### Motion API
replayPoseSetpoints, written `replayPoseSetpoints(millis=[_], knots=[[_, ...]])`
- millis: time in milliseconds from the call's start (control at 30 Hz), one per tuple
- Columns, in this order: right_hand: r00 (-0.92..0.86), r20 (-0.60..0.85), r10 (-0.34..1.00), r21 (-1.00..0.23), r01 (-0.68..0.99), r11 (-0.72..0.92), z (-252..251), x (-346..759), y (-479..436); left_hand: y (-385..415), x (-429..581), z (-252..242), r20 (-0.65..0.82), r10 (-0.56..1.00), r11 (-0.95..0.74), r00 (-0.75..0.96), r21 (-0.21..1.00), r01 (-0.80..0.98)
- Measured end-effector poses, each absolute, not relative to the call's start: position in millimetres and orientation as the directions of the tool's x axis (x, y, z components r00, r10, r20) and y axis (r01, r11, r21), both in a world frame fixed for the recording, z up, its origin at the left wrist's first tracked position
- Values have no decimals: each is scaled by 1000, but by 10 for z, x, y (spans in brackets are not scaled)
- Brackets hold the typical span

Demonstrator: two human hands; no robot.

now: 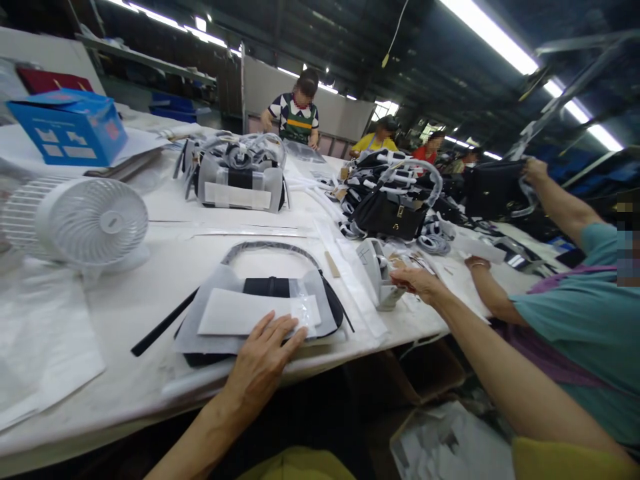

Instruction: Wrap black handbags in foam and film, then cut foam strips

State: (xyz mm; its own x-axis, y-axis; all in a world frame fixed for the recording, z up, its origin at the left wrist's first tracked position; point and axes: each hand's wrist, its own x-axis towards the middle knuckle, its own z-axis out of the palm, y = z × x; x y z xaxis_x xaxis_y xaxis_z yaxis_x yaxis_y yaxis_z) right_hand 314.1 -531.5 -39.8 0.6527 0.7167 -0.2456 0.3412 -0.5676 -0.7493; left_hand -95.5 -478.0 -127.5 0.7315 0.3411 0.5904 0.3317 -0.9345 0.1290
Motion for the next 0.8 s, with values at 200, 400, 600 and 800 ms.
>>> replayPoseSetpoints(millis=[200,400,600,800], knots=[[754,-124,645,-888,206,-411,-283,3042,-5500,-4790,-949,-1269,601,341,-932,723,116,343],[773,-171,610,-916,103,-388,-540,2873,-5852,-4825,-917,-1272,608,385,-915,695,150,375],[784,-248,569,-845,112,-522,-847,2899,-5954,-4865,-878,-1236,620,470,-878,629,255,404],[658,-253,710,-693,389,-607,-655,2747,-6093,-4885,-871,-1204,537,578,-816,614,404,414]])
